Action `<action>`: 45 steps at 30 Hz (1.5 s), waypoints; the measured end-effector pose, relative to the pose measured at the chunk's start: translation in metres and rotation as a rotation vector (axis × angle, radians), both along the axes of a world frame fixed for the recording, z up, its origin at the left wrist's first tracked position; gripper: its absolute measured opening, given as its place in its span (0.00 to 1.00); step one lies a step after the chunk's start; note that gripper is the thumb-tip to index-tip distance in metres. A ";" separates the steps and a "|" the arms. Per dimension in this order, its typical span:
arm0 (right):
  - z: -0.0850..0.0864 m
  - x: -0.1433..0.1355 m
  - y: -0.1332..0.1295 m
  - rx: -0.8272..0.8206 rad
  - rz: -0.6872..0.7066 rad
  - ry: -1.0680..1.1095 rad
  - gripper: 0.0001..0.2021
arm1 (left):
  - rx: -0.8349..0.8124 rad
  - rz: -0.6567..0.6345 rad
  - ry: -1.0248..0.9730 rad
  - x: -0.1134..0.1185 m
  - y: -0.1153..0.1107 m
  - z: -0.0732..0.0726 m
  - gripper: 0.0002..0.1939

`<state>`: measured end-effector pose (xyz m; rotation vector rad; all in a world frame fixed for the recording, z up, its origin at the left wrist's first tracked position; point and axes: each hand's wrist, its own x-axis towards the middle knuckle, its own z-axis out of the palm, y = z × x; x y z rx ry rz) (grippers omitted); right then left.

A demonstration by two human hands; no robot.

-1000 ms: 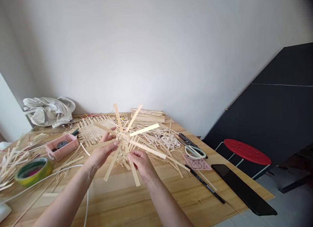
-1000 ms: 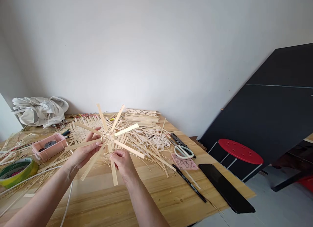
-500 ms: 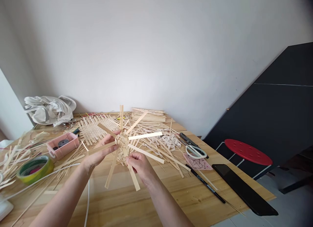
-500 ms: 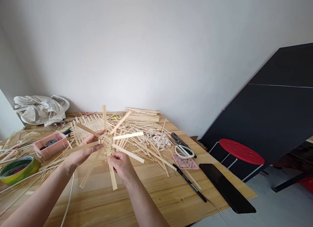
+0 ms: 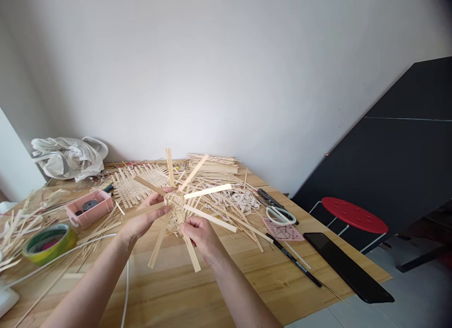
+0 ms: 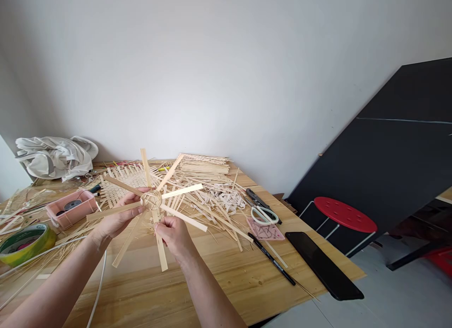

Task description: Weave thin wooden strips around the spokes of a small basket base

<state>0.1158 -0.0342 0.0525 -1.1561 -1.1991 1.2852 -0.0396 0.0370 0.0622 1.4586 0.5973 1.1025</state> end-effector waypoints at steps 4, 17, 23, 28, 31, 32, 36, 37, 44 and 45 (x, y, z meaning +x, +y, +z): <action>0.001 0.000 -0.001 0.006 0.000 -0.007 0.10 | 0.019 -0.040 0.002 -0.001 0.000 0.000 0.21; 0.001 0.001 -0.002 0.005 0.000 -0.009 0.10 | -0.017 -0.027 -0.020 0.002 -0.005 0.004 0.20; -0.001 0.000 0.000 -0.021 -0.006 0.024 0.10 | -0.017 0.005 -0.018 0.005 -0.006 0.002 0.19; -0.002 0.000 0.000 -0.012 0.001 0.034 0.10 | 0.013 0.082 0.000 0.010 -0.005 -0.003 0.18; -0.001 -0.001 -0.001 -0.021 -0.008 0.041 0.10 | 0.006 0.115 -0.003 0.013 -0.005 -0.005 0.17; 0.000 -0.001 -0.001 -0.028 -0.011 0.044 0.10 | -0.003 0.115 -0.012 0.014 -0.005 -0.005 0.17; 0.000 -0.003 -0.001 -0.050 -0.019 0.043 0.10 | -0.030 0.119 -0.034 0.016 -0.007 -0.004 0.16; -0.001 -0.003 -0.001 -0.047 -0.014 0.044 0.11 | -0.026 0.129 -0.029 0.016 -0.007 -0.003 0.16; -0.002 0.015 0.001 0.100 0.107 0.034 0.18 | -0.025 0.316 -0.092 0.006 -0.004 0.017 0.16; -0.002 0.022 0.003 0.114 0.088 0.005 0.17 | -0.034 0.377 -0.141 0.002 -0.002 0.021 0.16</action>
